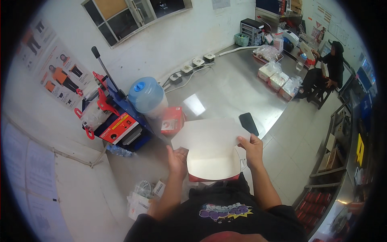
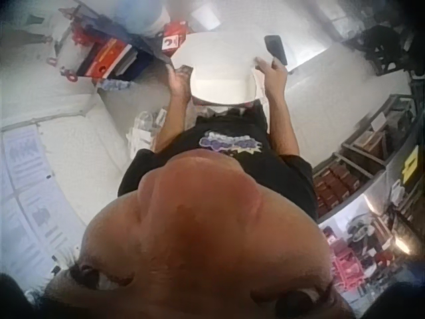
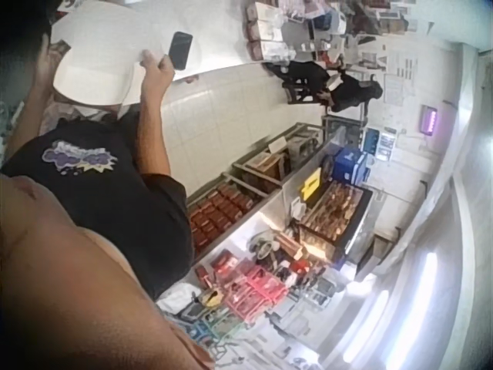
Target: The person assembles small red and green cardboard boxes by folding the flaps and tucking them into place. They repeatedly pick up flat-packed boxes, fold them into shape, and place the finished boxes on a nearby shelf.
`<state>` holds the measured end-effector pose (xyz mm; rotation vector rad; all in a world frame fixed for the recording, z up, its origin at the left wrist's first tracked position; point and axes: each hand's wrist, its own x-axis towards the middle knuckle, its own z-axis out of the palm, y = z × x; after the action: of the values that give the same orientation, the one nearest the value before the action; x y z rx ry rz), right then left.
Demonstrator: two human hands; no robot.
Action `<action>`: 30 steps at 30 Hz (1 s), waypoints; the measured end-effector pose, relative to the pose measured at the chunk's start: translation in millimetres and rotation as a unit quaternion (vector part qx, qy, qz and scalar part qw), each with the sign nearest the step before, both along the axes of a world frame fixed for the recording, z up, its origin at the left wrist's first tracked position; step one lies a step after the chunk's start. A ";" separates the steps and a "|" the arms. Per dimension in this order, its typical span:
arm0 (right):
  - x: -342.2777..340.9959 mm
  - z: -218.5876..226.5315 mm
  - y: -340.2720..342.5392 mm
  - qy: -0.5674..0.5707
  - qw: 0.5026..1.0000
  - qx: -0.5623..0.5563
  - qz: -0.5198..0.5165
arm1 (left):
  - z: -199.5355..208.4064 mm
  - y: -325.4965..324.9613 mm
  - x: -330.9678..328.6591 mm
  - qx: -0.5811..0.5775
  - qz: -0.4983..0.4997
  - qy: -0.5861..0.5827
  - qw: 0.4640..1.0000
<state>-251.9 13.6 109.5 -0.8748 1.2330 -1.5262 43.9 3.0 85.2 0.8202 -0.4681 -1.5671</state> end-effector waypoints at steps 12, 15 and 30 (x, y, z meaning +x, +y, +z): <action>-23.0 2.1 -30.2 -0.215 0.968 0.115 0.063 | 14.0 -28.7 -49.1 -0.058 -0.103 -0.301 0.946; -38.5 -1.8 -38.8 -0.133 0.960 0.115 0.217 | 3.4 -32.1 -54.8 0.019 -0.151 -0.111 0.982; -83.8 -61.5 -115.2 -0.041 0.940 0.203 0.272 | -9.1 -21.6 -93.1 -0.107 -0.144 -0.083 0.980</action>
<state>-335.7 -101.6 48.0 -0.7788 1.0740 -0.8200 -49.2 -18.6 76.1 0.7441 -0.8940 -1.6818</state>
